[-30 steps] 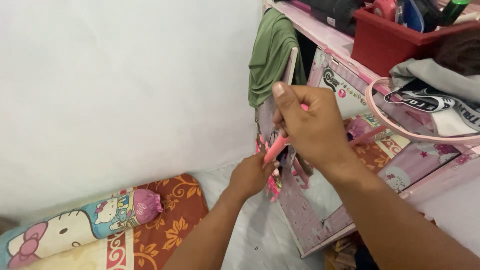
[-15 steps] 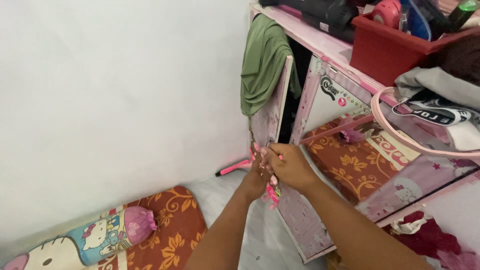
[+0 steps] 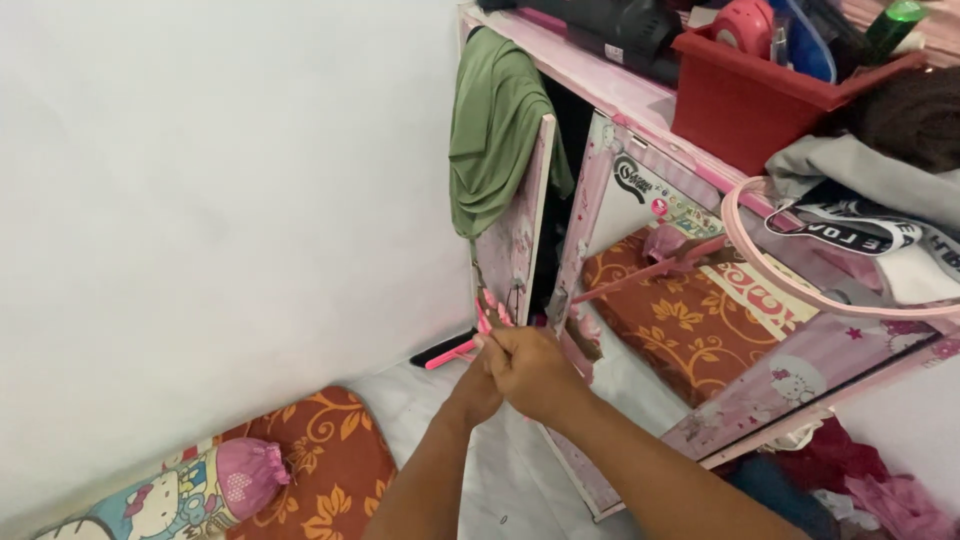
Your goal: The person assembles a pink broom by connecting its handle sections and attaching the brush head. The person then moves the assembled broom toward a doorway.
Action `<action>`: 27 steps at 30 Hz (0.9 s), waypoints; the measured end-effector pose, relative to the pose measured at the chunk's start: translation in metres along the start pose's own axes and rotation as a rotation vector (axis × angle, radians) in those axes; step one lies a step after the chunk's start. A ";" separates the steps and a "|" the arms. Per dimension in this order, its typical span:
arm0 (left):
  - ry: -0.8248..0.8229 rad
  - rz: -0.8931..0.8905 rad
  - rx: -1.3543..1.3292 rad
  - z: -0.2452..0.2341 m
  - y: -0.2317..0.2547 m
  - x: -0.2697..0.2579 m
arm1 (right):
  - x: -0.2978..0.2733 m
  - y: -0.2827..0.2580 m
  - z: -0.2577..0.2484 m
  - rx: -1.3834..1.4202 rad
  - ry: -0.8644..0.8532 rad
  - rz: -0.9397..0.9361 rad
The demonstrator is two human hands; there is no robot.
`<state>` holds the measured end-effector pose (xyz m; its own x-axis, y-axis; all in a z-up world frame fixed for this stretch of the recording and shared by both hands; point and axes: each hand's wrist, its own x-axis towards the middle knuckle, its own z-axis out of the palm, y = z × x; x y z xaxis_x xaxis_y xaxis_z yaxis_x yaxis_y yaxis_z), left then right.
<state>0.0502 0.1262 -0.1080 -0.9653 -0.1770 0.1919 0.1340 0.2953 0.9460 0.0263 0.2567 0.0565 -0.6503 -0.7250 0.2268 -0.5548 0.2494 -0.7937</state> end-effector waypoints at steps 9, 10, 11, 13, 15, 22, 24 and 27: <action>0.077 0.000 -0.116 -0.009 0.060 -0.034 | 0.002 -0.058 -0.007 -0.105 -0.022 -0.014; 0.085 -0.003 -0.114 -0.005 0.044 -0.033 | 0.004 -0.066 -0.012 -0.102 -0.029 -0.018; 0.073 -0.044 -0.134 -0.001 0.029 -0.032 | 0.006 -0.073 -0.016 -0.126 -0.023 0.009; 0.069 -0.084 -0.149 0.003 0.025 -0.032 | 0.009 -0.088 -0.025 -0.147 -0.020 0.027; 0.097 -0.395 -0.185 0.009 0.044 -0.034 | 0.008 -0.100 -0.036 -0.029 -0.048 0.053; 0.083 -0.142 -0.244 0.027 0.114 -0.052 | 0.005 -0.113 -0.071 -0.006 0.037 0.115; 0.159 -0.180 -0.191 0.030 0.154 -0.056 | 0.008 -0.114 -0.083 -0.152 0.112 -0.097; 0.169 -0.013 -0.030 0.022 0.170 -0.052 | -0.010 -0.155 -0.108 -0.067 0.052 -0.104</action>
<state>0.1186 0.2063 0.0368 -0.9161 -0.3364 0.2183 0.1309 0.2638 0.9557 0.0628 0.2946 0.2387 -0.6126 -0.7151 0.3366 -0.6532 0.2183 -0.7251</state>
